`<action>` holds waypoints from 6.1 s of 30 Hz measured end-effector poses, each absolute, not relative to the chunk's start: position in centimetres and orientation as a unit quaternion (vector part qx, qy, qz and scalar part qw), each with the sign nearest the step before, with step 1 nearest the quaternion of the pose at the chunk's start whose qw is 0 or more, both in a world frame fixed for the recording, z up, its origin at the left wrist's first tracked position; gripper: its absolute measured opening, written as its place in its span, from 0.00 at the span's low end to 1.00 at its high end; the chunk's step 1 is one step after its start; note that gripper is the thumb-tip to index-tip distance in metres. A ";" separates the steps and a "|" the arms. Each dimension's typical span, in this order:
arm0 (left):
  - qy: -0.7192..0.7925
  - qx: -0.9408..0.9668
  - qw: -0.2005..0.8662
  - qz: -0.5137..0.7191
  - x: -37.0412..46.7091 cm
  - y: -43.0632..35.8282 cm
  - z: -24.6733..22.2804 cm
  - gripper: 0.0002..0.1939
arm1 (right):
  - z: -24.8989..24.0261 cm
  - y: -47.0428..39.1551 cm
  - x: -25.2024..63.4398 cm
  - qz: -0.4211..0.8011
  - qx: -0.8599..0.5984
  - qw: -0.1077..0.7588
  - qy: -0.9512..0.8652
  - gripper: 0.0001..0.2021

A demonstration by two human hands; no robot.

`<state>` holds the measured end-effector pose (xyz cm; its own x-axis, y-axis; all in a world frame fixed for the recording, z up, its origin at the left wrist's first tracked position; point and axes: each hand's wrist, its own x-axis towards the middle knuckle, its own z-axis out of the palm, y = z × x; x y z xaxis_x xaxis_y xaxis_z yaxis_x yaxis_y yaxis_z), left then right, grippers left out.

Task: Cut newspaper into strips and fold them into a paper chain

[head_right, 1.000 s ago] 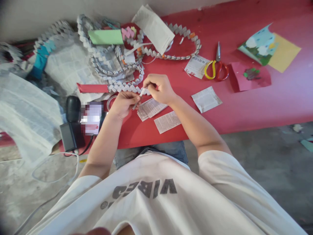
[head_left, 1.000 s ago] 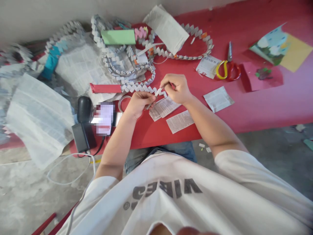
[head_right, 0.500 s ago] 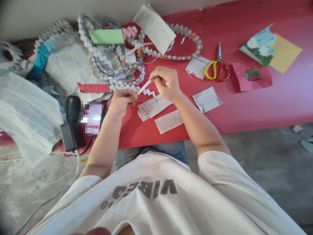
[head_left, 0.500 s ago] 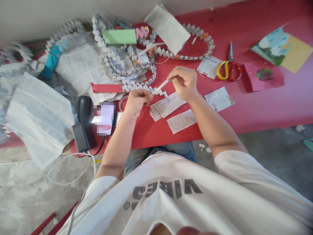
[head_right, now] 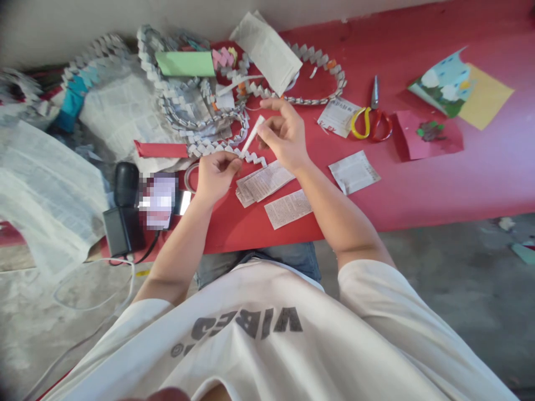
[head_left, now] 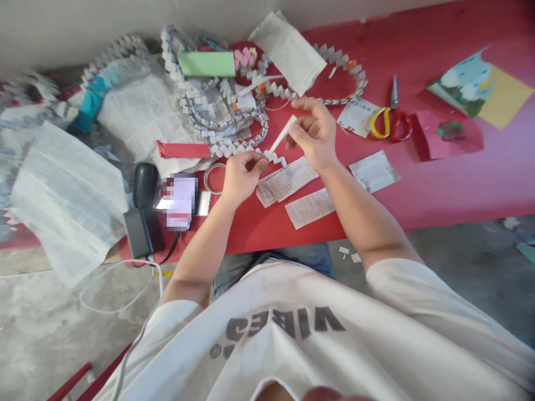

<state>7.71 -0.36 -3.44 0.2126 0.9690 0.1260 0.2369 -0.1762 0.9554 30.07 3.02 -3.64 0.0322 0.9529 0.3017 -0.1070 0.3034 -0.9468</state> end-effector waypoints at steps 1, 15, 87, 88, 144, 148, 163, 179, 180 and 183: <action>0.453 0.627 0.453 0.442 7.9 -0.4 -3.6 0.07 | -3.8 2.9 29.6 0.475 -0.375 0.597 -0.527 0.32; 0.449 0.589 0.471 0.479 8.5 -0.3 -4.1 0.08 | -4.7 0.8 25.0 0.585 -0.375 0.567 -0.443 0.20; 0.477 0.571 0.486 0.458 9.0 -0.1 -5.4 0.09 | -4.1 1.8 27.1 0.475 -0.468 0.534 -0.520 0.27; 0.476 0.570 0.490 0.458 9.0 -0.1 -5.4 0.09 | -4.1 1.7 27.1 0.454 -0.475 0.534 -0.533 0.27; 0.291 0.329 0.641 0.630 8.7 -1.1 -3.0 0.15 | -1.7 -0.9 25.6 0.652 -0.234 0.604 -0.394 0.22; 0.310 0.283 0.660 0.623 8.7 -1.3 -2.8 0.07 | -1.7 -1.3 25.0 0.612 -0.255 0.626 -0.411 0.21; 0.359 0.186 0.678 0.614 9.7 -2.4 -0.4 0.10 | -2.0 -1.7 24.5 0.618 -0.315 0.612 -0.380 0.22; 0.381 0.366 0.577 0.622 9.6 -2.3 -1.7 0.20 | -0.9 -2.0 24.4 0.645 -0.300 0.599 -0.369 0.24; 0.384 0.367 0.577 0.620 9.6 -2.3 -1.8 0.21 | -0.9 -2.1 24.4 0.645 -0.300 0.598 -0.369 0.24; 0.376 0.372 0.590 0.610 9.8 -2.3 -2.2 0.21 | -0.6 -2.3 24.3 0.648 -0.290 0.596 -0.375 0.23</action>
